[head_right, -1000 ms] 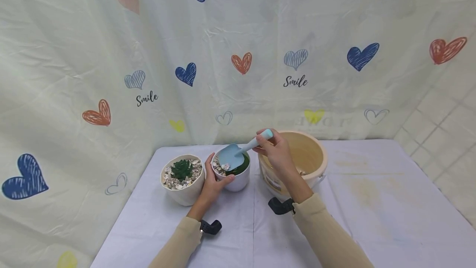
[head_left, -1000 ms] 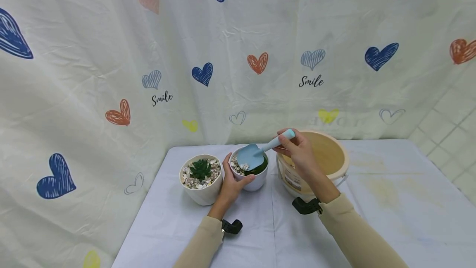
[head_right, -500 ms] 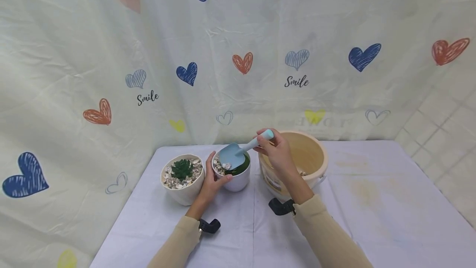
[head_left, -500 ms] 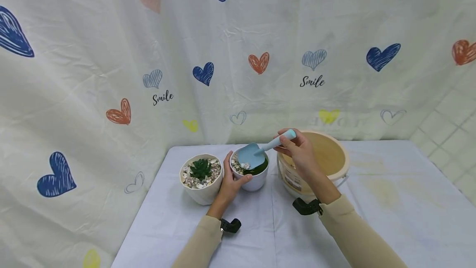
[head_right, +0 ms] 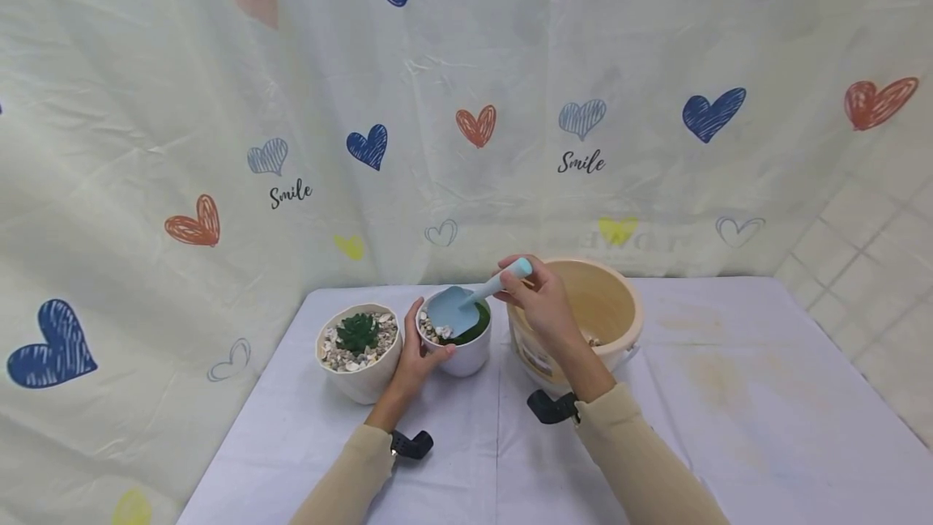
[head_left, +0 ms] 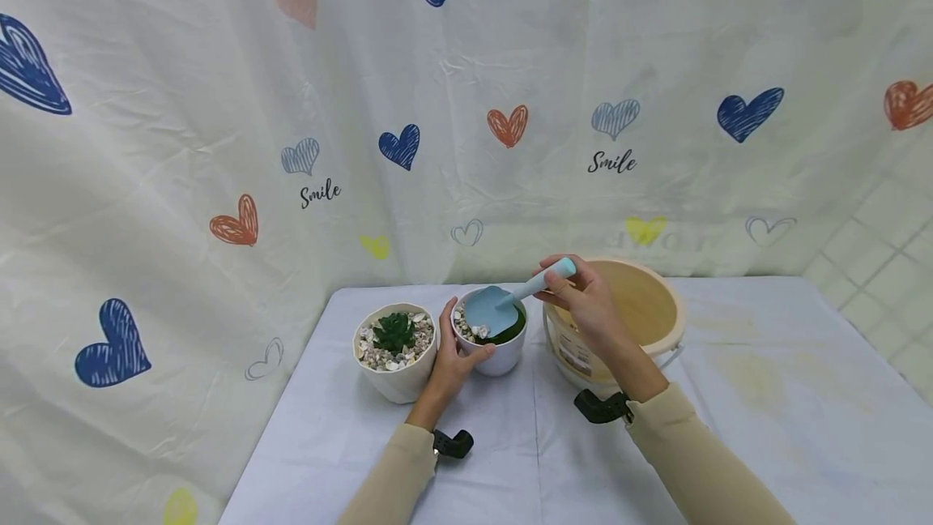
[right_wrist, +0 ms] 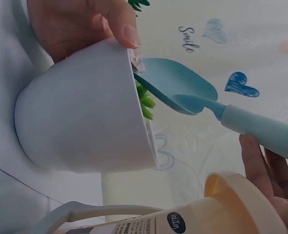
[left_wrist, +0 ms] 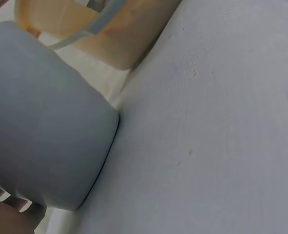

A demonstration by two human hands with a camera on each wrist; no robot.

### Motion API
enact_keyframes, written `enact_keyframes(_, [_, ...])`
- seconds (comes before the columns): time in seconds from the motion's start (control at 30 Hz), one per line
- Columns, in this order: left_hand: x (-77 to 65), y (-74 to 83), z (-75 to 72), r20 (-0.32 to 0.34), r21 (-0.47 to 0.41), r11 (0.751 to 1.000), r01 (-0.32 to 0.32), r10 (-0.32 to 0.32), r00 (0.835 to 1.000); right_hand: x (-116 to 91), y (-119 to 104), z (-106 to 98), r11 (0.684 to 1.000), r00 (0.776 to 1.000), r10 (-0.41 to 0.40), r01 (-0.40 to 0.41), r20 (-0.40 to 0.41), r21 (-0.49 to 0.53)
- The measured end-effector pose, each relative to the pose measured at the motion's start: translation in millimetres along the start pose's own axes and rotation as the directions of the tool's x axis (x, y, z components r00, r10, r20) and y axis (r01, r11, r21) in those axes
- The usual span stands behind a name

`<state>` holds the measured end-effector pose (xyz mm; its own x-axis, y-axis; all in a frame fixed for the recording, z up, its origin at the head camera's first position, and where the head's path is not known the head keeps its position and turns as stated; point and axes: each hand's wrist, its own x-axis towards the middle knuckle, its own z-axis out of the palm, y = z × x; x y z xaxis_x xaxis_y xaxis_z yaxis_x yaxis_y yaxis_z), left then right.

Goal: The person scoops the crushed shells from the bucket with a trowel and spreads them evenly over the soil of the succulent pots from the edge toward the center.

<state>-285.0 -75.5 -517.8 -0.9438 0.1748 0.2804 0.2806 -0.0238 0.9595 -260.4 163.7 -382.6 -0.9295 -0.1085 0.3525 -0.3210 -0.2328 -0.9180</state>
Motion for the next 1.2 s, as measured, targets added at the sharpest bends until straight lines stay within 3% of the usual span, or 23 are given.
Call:
enact_keyframes(0.7, [-1.3,1.4,0.4,-0.001,-0.009,1.0,0.017,-0.017,1.0,-2.3,-2.1,1.6,0.999,1.0,-0.028,0.028,-0.006,0.017])
enact_keyframes(1.0, [-0.4,0.3,0.9,0.003,-0.013,1.0,0.0,0.0,1.0,-1.5,-0.2,1.2,0.997,0.997,-0.026,0.031,-0.073,0.069])
enact_keyframes(1.2, [-2.3,3.6,4.5,-0.036,0.037,0.999,-0.023,0.024,0.999,1.3,0.4,-0.9,0.995,0.987,-0.038,0.052,-0.155,0.083])
